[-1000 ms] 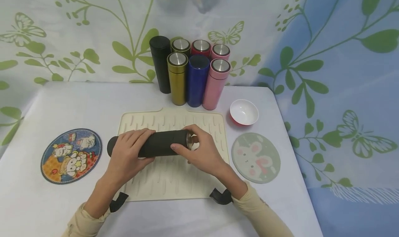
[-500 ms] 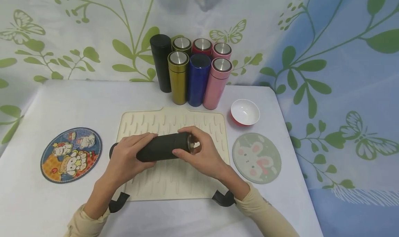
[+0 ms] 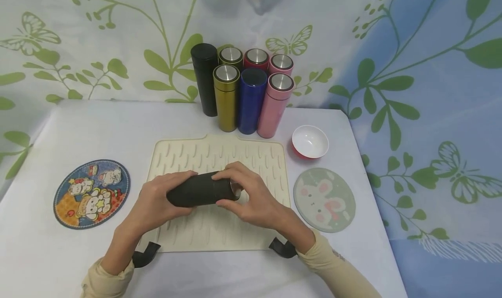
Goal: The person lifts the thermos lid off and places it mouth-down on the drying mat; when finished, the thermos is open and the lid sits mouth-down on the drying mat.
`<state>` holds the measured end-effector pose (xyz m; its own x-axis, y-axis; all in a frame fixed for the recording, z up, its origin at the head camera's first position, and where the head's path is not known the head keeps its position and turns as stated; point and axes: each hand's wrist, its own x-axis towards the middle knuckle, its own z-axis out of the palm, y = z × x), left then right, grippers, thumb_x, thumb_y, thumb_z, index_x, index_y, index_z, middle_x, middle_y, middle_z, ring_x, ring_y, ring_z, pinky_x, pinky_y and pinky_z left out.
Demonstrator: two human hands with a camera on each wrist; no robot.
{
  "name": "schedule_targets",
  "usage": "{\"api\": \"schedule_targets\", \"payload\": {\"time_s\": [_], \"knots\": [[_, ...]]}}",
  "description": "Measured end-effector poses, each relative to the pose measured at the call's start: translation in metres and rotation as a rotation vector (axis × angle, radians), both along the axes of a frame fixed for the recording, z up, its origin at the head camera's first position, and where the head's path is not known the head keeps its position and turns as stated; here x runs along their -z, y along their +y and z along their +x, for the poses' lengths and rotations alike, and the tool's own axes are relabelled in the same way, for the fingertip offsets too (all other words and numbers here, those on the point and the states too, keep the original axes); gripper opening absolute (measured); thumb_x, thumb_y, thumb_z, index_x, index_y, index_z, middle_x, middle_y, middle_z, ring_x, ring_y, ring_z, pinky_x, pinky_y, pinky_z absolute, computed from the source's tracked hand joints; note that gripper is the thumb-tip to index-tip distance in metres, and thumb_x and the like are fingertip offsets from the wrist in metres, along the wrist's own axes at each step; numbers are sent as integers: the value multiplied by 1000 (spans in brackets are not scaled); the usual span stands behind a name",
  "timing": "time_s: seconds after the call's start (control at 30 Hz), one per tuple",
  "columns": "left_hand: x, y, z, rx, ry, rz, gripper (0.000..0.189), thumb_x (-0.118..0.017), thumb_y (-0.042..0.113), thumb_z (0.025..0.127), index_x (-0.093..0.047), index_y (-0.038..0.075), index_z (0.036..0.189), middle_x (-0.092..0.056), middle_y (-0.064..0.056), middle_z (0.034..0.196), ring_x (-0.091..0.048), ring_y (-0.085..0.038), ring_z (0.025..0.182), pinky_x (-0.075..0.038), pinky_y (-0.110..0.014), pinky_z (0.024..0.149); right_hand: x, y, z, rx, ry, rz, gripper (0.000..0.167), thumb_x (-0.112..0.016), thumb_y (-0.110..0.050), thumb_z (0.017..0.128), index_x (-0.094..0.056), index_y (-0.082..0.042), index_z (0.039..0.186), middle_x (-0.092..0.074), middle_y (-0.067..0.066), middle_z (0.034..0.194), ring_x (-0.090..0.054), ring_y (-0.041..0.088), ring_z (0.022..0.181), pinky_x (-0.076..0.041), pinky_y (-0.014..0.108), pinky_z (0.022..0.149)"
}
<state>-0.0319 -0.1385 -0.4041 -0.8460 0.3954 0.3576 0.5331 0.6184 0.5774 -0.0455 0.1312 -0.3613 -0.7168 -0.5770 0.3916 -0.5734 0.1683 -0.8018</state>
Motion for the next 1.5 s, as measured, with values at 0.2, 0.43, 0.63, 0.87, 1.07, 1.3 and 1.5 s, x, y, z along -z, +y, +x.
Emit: {"api": "schedule_targets", "payload": {"time_s": [0.2, 0.43, 0.63, 0.87, 1.07, 1.3, 1.5], "knots": [[-3, -4, -1, 31, -80, 20, 81, -97, 21, 62, -64, 14, 135, -67, -1, 128, -64, -23, 115, -52, -47, 89, 11, 4, -7, -38, 99, 35, 50, -84, -7, 79, -65, -16, 124, -54, 9, 133, -54, 23, 120, -49, 33, 94], [-5, -4, -3, -32, 56, -63, 81, -96, 23, 62, -63, 14, 135, -67, -5, 127, -63, -27, 112, -51, -50, 88, 9, 6, -19, 61, -42, 95, 75, -90, -15, 74, -54, -16, 140, -59, 3, 127, -60, 16, 107, -57, 31, 73], [-9, -1, -5, -96, 267, -153, 88, -97, 20, 57, -61, 12, 137, -66, -11, 124, -61, -33, 107, -48, -53, 86, 7, 3, -23, 120, -515, 53, 57, -80, -25, 88, -53, -18, 137, -63, 11, 113, -71, 25, 81, -58, 45, 55], [-10, -1, -5, -90, 321, -197, 85, -97, 20, 57, -63, 13, 135, -66, -11, 121, -61, -34, 104, -48, -52, 83, 3, -1, -24, 81, -633, -18, 39, -72, -26, 94, -58, -11, 127, -63, 17, 104, -69, 35, 73, -57, 51, 57], [-10, -6, -3, -85, 214, -176, 85, -98, 22, 56, -65, 15, 134, -67, -9, 121, -61, -32, 105, -48, -52, 86, 10, -2, -21, 52, -512, -25, 43, -77, -14, 89, -58, -14, 128, -63, 10, 111, -68, 30, 89, -58, 44, 70], [-10, -9, -3, -61, 109, -117, 86, -98, 22, 56, -64, 16, 135, -67, -7, 122, -62, -30, 108, -49, -52, 87, 9, -2, -15, 27, -304, -29, 60, -85, -4, 79, -57, -20, 131, -60, 0, 121, -59, 22, 102, -55, 41, 78], [-4, -10, -1, -37, 18, -43, 87, -98, 23, 58, -62, 17, 137, -66, -5, 125, -62, -28, 112, -51, -50, 87, 5, -1, -12, 5, -41, 24, 67, -86, 4, 73, -60, -15, 132, -55, 2, 136, -54, 20, 121, -56, 36, 80]]}}
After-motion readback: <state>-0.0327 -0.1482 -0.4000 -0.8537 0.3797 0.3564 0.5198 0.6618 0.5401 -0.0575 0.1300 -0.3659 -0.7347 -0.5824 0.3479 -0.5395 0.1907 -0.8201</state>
